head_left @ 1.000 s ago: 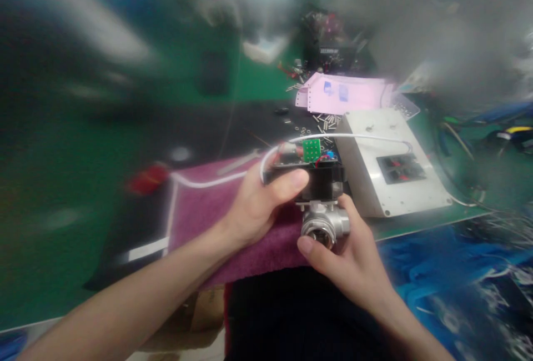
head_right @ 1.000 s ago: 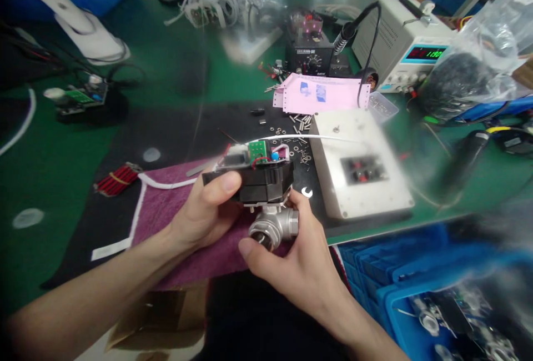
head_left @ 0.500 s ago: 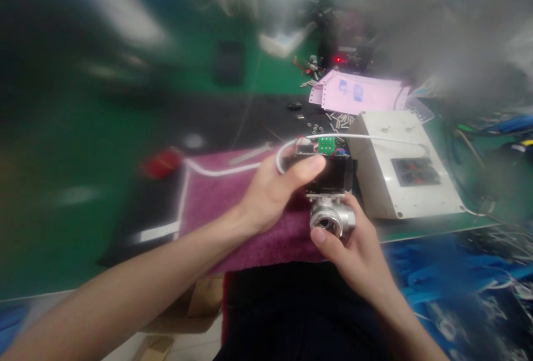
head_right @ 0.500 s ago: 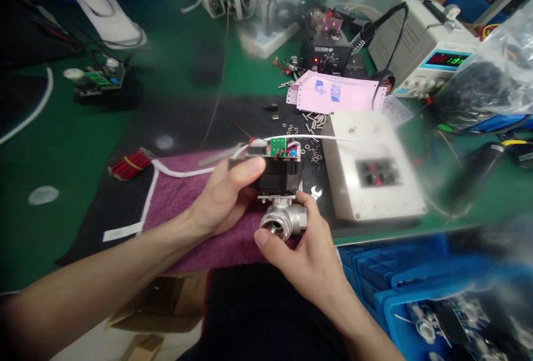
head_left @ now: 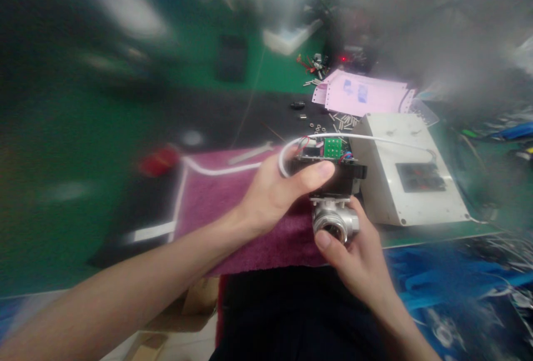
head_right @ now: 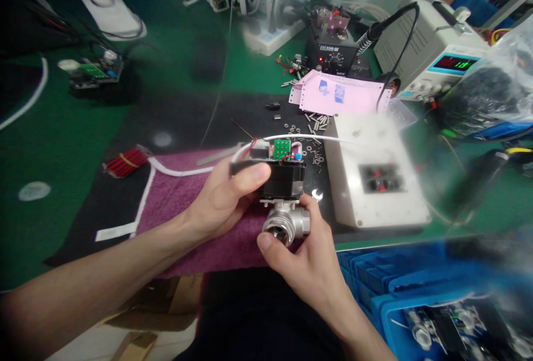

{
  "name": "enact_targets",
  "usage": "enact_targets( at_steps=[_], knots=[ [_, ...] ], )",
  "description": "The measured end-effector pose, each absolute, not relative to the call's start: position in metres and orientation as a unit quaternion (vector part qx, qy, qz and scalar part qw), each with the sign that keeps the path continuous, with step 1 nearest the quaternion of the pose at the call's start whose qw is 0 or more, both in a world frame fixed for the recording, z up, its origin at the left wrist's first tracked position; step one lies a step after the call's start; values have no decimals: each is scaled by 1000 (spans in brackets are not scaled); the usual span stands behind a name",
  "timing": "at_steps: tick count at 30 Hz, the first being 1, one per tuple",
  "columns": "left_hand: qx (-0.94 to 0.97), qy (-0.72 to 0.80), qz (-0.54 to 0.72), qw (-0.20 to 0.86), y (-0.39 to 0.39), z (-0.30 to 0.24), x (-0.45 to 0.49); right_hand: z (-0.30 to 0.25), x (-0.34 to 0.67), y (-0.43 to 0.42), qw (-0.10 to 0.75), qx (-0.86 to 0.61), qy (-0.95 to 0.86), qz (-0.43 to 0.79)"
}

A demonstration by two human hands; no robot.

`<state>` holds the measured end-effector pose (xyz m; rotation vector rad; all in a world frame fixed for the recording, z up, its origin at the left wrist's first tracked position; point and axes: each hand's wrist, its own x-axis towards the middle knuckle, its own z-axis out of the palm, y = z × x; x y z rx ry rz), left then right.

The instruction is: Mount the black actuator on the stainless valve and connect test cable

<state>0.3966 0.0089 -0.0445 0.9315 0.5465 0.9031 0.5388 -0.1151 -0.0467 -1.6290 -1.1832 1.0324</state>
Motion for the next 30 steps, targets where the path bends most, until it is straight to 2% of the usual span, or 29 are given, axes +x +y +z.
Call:
enact_targets(
  at_steps=[15,23,30],
  knots=[
    [450,241,384,769,16,-47,390,-48,539,-113,405,-640,-501,418],
    [431,199,342,811,18,-39,390,-51,539,-117,410,-654,-509,380],
    [416,195,343,819,20,-35,391,-48,537,-112,414,-655,-492,396]
  ],
)
